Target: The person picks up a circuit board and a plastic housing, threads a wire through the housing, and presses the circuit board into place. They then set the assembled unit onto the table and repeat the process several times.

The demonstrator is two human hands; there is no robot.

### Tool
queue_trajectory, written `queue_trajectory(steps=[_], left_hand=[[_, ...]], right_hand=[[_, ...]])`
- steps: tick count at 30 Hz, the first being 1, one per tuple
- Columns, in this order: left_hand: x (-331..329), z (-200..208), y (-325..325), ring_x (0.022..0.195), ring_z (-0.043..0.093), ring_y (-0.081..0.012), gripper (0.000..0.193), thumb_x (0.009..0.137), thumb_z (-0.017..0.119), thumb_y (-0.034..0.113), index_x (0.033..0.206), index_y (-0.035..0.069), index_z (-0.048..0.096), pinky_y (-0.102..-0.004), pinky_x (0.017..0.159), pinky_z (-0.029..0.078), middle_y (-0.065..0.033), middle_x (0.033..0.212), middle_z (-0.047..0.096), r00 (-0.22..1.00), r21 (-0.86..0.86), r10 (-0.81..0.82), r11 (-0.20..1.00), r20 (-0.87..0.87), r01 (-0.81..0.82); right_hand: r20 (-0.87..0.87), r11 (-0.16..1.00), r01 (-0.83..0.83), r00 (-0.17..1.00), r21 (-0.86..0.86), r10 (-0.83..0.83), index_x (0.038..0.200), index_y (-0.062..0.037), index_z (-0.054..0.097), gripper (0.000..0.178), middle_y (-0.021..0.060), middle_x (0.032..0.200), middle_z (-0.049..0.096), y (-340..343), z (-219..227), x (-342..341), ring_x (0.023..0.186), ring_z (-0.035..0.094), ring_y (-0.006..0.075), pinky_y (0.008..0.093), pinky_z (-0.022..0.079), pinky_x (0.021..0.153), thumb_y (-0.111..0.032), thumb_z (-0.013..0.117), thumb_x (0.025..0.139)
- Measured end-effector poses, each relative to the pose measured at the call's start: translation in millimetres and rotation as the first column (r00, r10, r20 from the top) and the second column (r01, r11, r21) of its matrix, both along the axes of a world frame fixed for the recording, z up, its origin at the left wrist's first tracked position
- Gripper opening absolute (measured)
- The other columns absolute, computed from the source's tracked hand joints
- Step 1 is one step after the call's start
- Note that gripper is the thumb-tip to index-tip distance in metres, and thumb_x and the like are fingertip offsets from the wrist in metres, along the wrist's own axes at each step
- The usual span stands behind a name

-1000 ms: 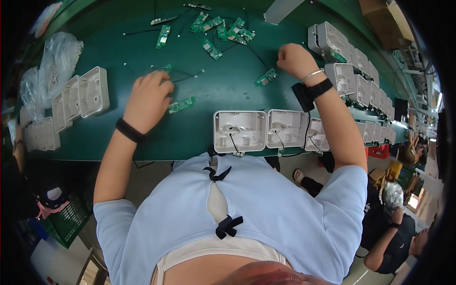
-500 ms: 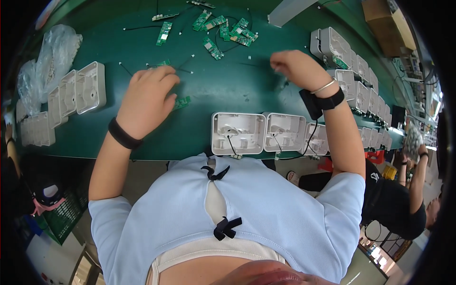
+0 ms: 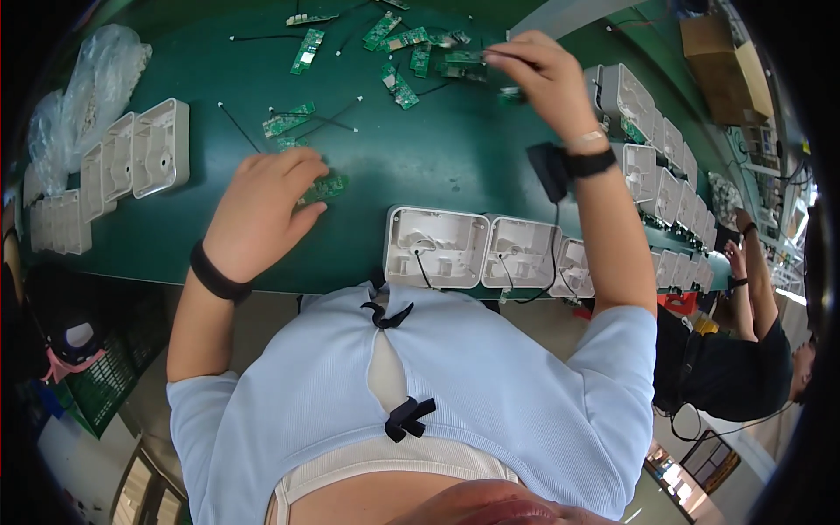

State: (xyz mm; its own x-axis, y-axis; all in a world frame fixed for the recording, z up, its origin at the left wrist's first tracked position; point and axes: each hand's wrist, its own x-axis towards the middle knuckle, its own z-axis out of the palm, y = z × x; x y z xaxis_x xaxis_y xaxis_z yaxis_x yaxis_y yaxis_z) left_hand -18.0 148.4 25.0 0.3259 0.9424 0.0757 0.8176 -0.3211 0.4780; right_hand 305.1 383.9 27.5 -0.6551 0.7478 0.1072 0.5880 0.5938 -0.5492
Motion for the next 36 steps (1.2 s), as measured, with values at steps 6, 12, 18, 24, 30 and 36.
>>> queue_trajectory(steps=[6, 12, 18, 24, 30, 36], left_hand=[[11, 9, 25, 0.112, 0.063, -0.0333, 0.035, 0.084, 0.077, 0.012, 0.116, 0.006, 0.064, -0.0452, 0.1, 0.046, -0.0097, 0.12, 0.064, 0.998, 0.036, -0.059, 0.998, -0.017, 0.06], [30, 9, 33, 0.109, 0.063, -0.033, 0.034, 0.085, 0.077, 0.012, 0.117, 0.006, 0.064, -0.0453, 0.098, 0.047, -0.0096, 0.119, 0.064, 0.989, 0.054, -0.143, 0.989, 0.036, 0.141], [27, 5, 21, 0.109, 0.063, -0.0328, 0.035, 0.085, 0.077, 0.013, 0.117, 0.006, 0.064, -0.0447, 0.097, 0.048, -0.0095, 0.119, 0.064, 0.994, -0.009, -0.106, 0.994, 0.036, 0.106], [9, 3, 0, 0.112, 0.063, -0.0329, 0.036, 0.085, 0.077, 0.013, 0.118, 0.006, 0.065, -0.0441, 0.098, 0.048, -0.0095, 0.122, 0.065, 1.0, -0.05, -0.015, 0.999, 0.015, 0.016], [4, 2, -6, 0.113, 0.063, -0.0332, 0.036, 0.085, 0.076, 0.013, 0.119, 0.006, 0.065, -0.0441, 0.098, 0.048, -0.0095, 0.124, 0.065, 1.0, -0.079, -0.001, 0.997, 0.013, 0.002], [7, 8, -11, 0.113, 0.063, -0.0336, 0.037, 0.085, 0.076, 0.013, 0.12, 0.006, 0.065, -0.0439, 0.097, 0.048, -0.0099, 0.125, 0.065, 0.999, -0.071, 0.023, 0.997, 0.036, -0.02]], right_hand=[[-0.38, 0.924, 0.209, 0.865, -0.32, -0.327, 0.115, -0.0008, 0.073, 0.022, -0.0006, 0.086, 0.065, -11, 11, 31, 0.078, 0.059, 0.0104, 0.0247, 0.045, 0.073, -0.018, 0.064, 0.104], [-0.148, 0.878, 0.055, 0.979, -0.476, -0.142, 0.115, -0.0037, 0.072, 0.026, -0.0003, 0.086, 0.065, 7, -13, 12, 0.075, 0.057, 0.0104, 0.0257, 0.045, 0.067, -0.022, 0.074, 0.097], [0.203, 0.999, 0.033, 0.978, 0.013, -0.035, 0.109, -0.0043, 0.074, 0.03, 0.0015, 0.08, 0.061, 10, -49, -13, 0.072, 0.054, 0.0112, 0.0284, 0.044, 0.062, -0.02, 0.083, 0.085], [0.076, 0.994, 0.083, 0.994, -0.076, -0.077, 0.106, -0.0026, 0.075, 0.024, 0.0032, 0.085, 0.066, 1, -4, 46, 0.075, 0.057, 0.0123, 0.0296, 0.047, 0.066, -0.013, 0.079, 0.084], [0.113, 0.989, 0.075, 0.992, -0.129, -0.06, 0.109, -0.0029, 0.075, 0.023, 0.0039, 0.083, 0.064, -12, -7, 47, 0.073, 0.056, 0.011, 0.0308, 0.047, 0.065, -0.013, 0.076, 0.088], [0.086, 0.934, -0.121, 0.984, -0.337, 0.158, 0.118, -0.0056, 0.074, 0.029, 0.0069, 0.085, 0.068, -33, -12, -34, 0.075, 0.065, 0.0169, 0.0342, 0.052, 0.069, -0.014, 0.075, 0.091]])
